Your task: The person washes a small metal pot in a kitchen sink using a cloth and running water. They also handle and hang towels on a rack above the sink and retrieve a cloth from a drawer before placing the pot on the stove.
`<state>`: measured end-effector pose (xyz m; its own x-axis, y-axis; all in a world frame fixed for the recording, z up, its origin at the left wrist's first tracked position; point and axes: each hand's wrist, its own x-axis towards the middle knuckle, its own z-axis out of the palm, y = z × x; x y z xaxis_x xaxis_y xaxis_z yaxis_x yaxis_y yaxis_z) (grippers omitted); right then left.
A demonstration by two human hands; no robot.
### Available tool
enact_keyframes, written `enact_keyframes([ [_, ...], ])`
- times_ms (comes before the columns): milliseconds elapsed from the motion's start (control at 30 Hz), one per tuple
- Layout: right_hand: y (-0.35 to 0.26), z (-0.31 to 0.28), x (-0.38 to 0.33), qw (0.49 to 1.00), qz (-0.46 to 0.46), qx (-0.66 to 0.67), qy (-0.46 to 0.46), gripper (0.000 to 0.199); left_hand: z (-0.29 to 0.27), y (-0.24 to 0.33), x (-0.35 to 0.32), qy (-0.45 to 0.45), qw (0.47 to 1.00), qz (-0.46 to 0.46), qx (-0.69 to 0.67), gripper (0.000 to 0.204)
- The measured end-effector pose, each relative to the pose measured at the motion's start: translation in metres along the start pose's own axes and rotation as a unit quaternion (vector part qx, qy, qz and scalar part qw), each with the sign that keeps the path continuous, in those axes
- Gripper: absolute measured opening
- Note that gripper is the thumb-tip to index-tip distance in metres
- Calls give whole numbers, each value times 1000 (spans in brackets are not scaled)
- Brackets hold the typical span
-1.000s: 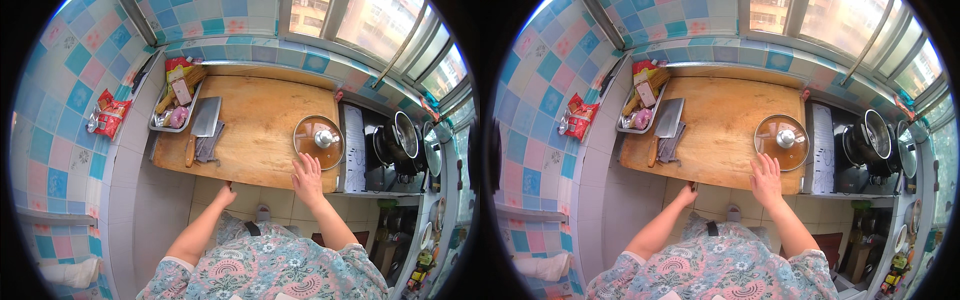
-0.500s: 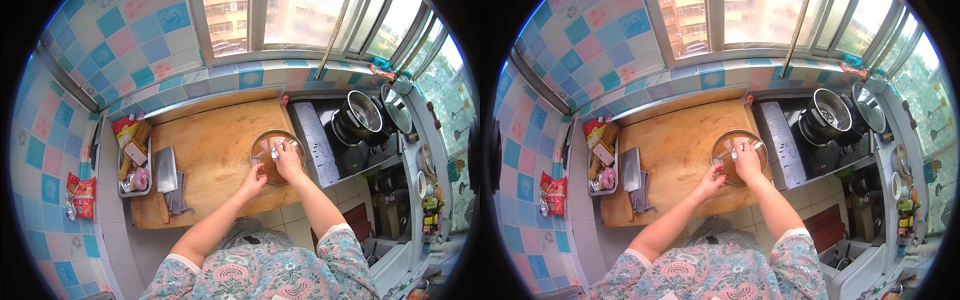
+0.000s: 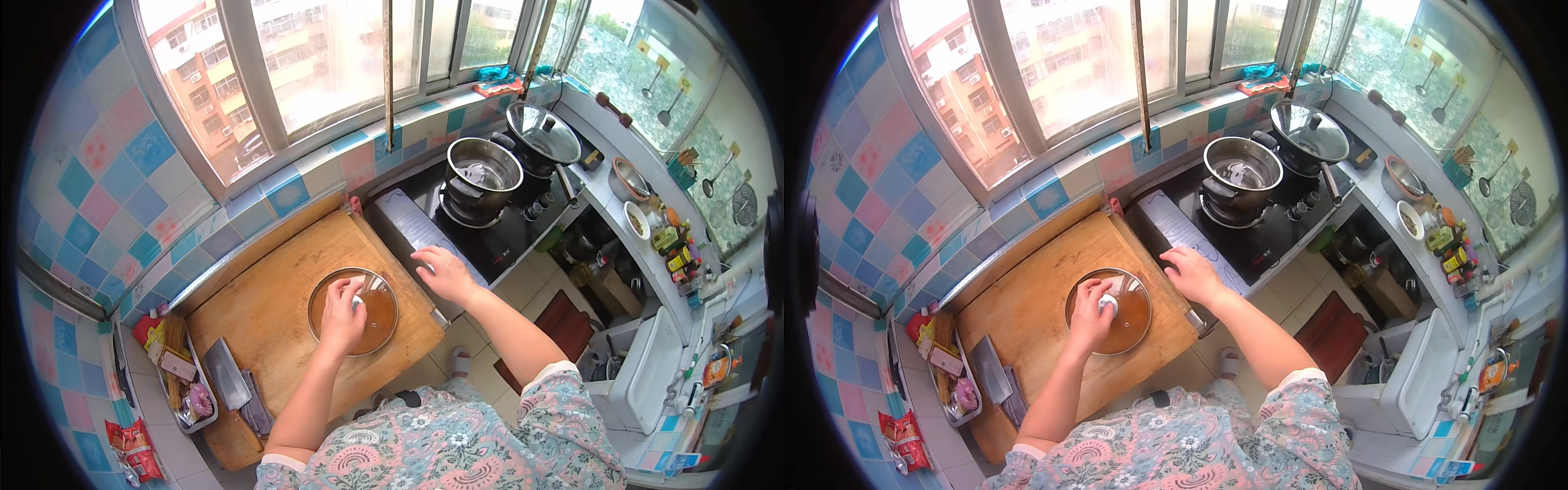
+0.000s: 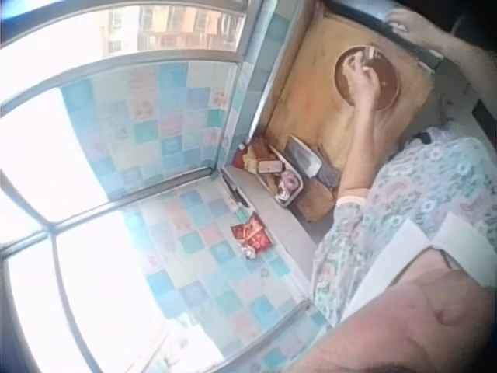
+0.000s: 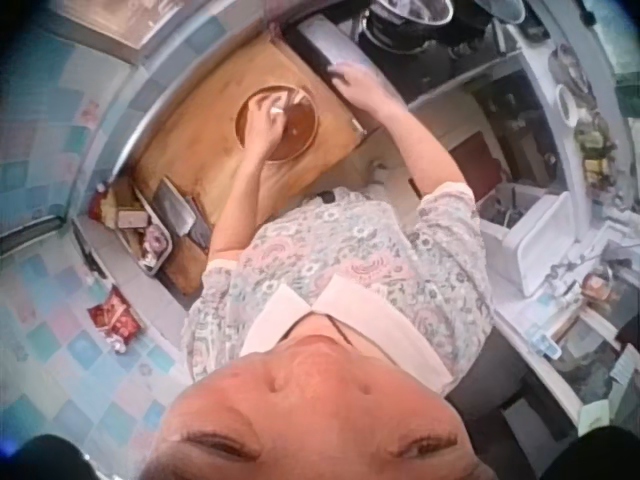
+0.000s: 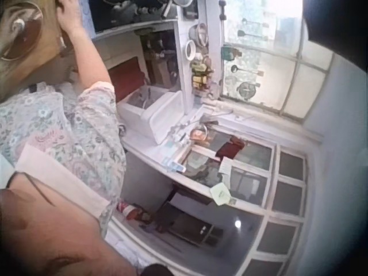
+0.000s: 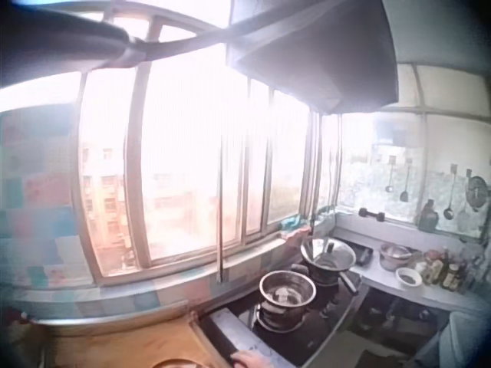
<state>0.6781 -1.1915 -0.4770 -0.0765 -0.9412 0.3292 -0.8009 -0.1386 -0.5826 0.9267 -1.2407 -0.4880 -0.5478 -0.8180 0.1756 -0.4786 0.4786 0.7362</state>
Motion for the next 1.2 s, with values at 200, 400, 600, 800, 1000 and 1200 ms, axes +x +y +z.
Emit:
enact_keyframes([
  [200, 139, -143, 58, 961, 152, 25, 228, 27, 82, 62, 85, -183, 929, -64, -316, 47],
  [400, 281, -197, 159, 904, 362, 135, 183, 66, 173, 126, 182, -58, 849, -227, -474, 64],
  [600, 354, -198, 209, 790, 439, 426, 38, 38, 214, 155, 231, 71, 805, -297, -508, 23],
  [800, 359, -203, 213, 764, 443, 468, 38, 22, 214, 153, 229, 104, 834, -267, -471, 21],
  [1000, 316, -259, 176, 788, 387, 478, 9, 20, 182, 190, 205, 125, 860, -199, -453, 24],
  [1200, 247, -345, 99, 774, 300, 555, 58, 24, 133, 267, 182, 151, 876, -99, -447, 29],
])
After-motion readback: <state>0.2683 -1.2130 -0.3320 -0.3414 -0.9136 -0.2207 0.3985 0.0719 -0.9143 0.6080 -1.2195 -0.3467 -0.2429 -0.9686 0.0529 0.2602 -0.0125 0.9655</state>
